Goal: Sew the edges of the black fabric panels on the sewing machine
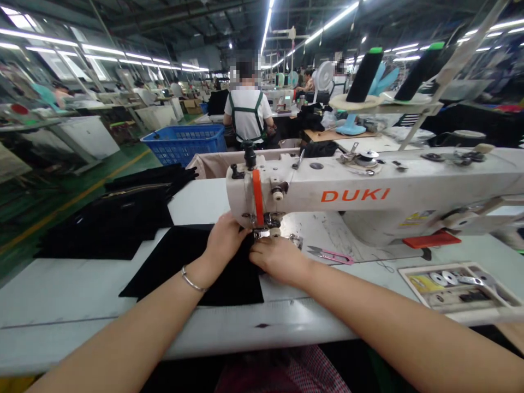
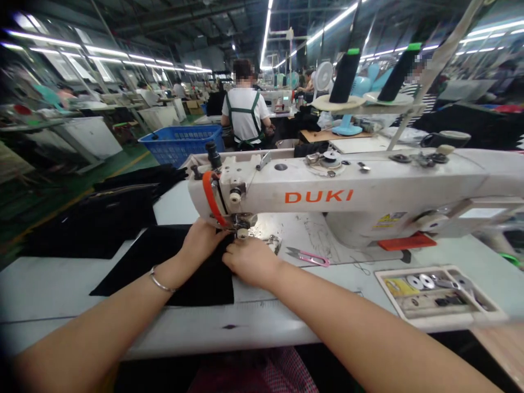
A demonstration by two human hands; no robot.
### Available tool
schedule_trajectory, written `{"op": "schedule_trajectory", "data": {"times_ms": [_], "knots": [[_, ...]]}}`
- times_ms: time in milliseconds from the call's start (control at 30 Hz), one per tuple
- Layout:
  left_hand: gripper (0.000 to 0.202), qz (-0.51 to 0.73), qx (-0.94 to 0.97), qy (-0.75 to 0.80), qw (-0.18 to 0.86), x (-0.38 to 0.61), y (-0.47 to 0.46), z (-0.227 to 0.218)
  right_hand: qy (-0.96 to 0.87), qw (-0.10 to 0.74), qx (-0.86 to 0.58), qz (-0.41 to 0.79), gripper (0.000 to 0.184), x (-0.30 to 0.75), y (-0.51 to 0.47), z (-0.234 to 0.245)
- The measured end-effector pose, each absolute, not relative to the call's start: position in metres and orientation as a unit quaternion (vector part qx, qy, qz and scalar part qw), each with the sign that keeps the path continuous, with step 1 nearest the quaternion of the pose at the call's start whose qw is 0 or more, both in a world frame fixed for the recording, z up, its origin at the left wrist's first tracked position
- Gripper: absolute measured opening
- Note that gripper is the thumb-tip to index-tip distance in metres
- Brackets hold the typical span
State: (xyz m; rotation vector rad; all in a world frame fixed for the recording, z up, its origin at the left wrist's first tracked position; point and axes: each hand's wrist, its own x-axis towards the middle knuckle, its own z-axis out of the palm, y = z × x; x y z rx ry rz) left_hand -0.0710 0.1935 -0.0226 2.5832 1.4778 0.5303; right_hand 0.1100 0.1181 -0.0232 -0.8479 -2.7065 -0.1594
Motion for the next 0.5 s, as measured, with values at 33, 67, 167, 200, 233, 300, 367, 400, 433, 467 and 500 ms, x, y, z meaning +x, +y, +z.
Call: {"op": "schedule_trajectory", "data": {"times_ms": [33, 67, 167, 200, 233, 300, 367, 400, 433, 467, 500], "knots": [[0.018, 0.182, 0.858, 0.477, 0.056, -0.069, 0.192, -0.026, -0.942, 0.151, -0.297, -0.053, 0.015, 0.115, 0.117, -0.024], [0.016, 0.188, 0.863, 0.466, 0.054, -0.068, 0.188, -0.03, -0.941, 0.154, -0.297, -0.05, 0.015, 0.121, 0.115, -0.025], [0.014, 0.201, 0.884, 0.42, 0.052, -0.073, 0.17, -0.038, -0.939, 0.171, -0.297, -0.039, 0.016, 0.131, 0.107, -0.03], [0.017, 0.203, 0.892, 0.401, 0.052, -0.077, 0.164, -0.039, -0.937, 0.179, -0.298, -0.036, 0.017, 0.133, 0.105, -0.031], [0.021, 0.204, 0.9, 0.382, 0.052, -0.08, 0.159, -0.04, -0.935, 0.186, -0.299, -0.033, 0.017, 0.134, 0.103, -0.033], [0.025, 0.205, 0.913, 0.349, 0.051, -0.086, 0.153, -0.041, -0.932, 0.199, -0.302, -0.027, 0.018, 0.134, 0.102, -0.036], [0.026, 0.205, 0.922, 0.325, 0.049, -0.089, 0.151, -0.039, -0.93, 0.214, -0.298, -0.026, 0.018, 0.132, 0.101, -0.037], [0.026, 0.205, 0.926, 0.314, 0.048, -0.09, 0.152, -0.038, -0.929, 0.223, -0.294, -0.028, 0.018, 0.132, 0.101, -0.037], [0.026, 0.206, 0.928, 0.306, 0.047, -0.09, 0.153, -0.037, -0.929, 0.231, -0.288, -0.031, 0.018, 0.131, 0.1, -0.036], [0.027, 0.206, 0.931, 0.298, 0.045, -0.091, 0.153, -0.036, -0.928, 0.238, -0.283, -0.036, 0.017, 0.13, 0.1, -0.036], [0.027, 0.208, 0.933, 0.292, 0.044, -0.091, 0.154, -0.035, -0.928, 0.243, -0.278, -0.04, 0.017, 0.129, 0.099, -0.035]]}}
